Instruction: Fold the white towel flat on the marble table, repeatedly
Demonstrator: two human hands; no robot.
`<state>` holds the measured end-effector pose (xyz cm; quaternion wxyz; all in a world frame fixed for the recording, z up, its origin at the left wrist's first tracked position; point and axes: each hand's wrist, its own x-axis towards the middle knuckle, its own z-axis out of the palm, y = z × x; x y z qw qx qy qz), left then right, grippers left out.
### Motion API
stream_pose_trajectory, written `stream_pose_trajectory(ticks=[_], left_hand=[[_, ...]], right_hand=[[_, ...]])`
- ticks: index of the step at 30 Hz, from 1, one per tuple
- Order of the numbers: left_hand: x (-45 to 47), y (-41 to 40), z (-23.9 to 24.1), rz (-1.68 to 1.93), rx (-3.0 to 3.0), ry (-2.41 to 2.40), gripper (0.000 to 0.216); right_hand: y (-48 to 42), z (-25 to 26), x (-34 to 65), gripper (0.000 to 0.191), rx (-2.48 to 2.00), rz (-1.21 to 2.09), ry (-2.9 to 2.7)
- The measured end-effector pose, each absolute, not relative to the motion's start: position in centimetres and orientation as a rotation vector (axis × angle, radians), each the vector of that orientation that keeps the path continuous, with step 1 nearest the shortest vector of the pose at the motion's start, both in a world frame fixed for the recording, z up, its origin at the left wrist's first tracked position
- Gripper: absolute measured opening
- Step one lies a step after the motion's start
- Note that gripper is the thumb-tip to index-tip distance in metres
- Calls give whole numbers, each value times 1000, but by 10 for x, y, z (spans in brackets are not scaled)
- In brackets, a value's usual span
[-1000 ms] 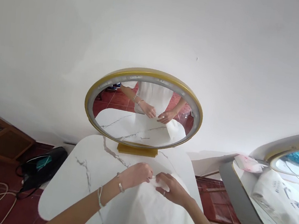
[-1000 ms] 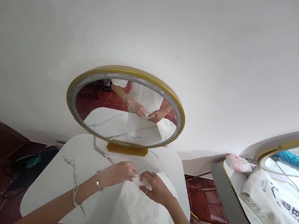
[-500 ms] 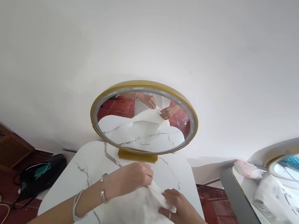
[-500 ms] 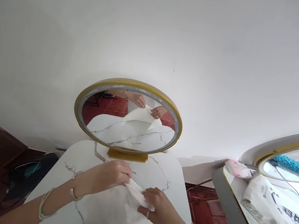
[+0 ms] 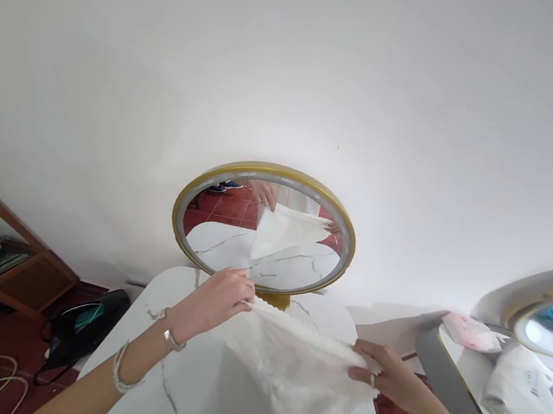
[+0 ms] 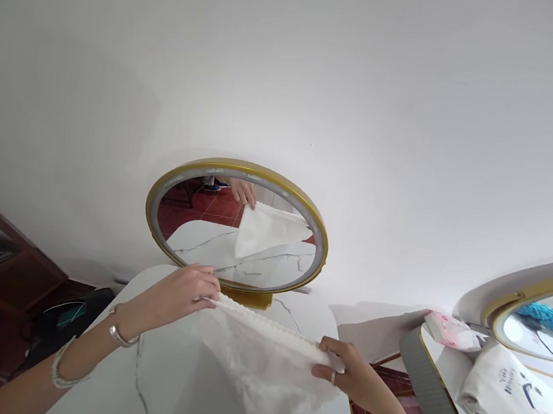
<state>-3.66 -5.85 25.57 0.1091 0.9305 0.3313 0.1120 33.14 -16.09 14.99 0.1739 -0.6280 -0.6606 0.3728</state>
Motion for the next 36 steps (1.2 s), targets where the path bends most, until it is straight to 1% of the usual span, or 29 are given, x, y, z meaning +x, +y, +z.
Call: stream_pose_trajectory(ticks=[3,7,9,12,15,17,19,23,26,29,31,32,34,36], left_hand=[[-36,-55,253,317,2700,1038,26],[-38,-55,252,305,2593,1178,24],[-39,-56,250,304,2554,1219,26],[-39,-56,250,315,2520,1239,32],[-34,-51,258,379,2505,1284,32],[-28,-42,274,501,2543,1328,30],[-19,-31,298,689,2611,1357,27],[11,-1,346,1156,2766,1387,25],[40,23,360,1328,2961,1350,30],[63,43,351,1236,3263,1255,43],[74,52,344,1130,3433,1184,54],[78,56,342,1073,3496,1152,53],[86,61,342,933,3587,1098,45],[95,64,346,784,3645,1038,36]], right_hand=[[-154,159,337,35,-1697,1094,-1891],[-155,158,341,41,-1599,1215,-1775],[-156,157,342,42,-1619,1213,-1734],[-152,160,343,39,-1652,1040,-1789],[-139,173,343,37,-1709,667,-1800],[-126,189,342,40,-1705,443,-1743],[-109,208,340,43,-1670,323,-1658],[-67,239,334,42,-1580,357,-1334],[-34,237,321,44,-1425,358,-990],[-11,217,292,49,-1264,282,-712],[-4,202,266,61,-1231,222,-724],[-2,196,254,68,-1243,170,-788],[2,188,234,77,-1312,22,-935],[8,185,223,76,-1393,-139,-984]])
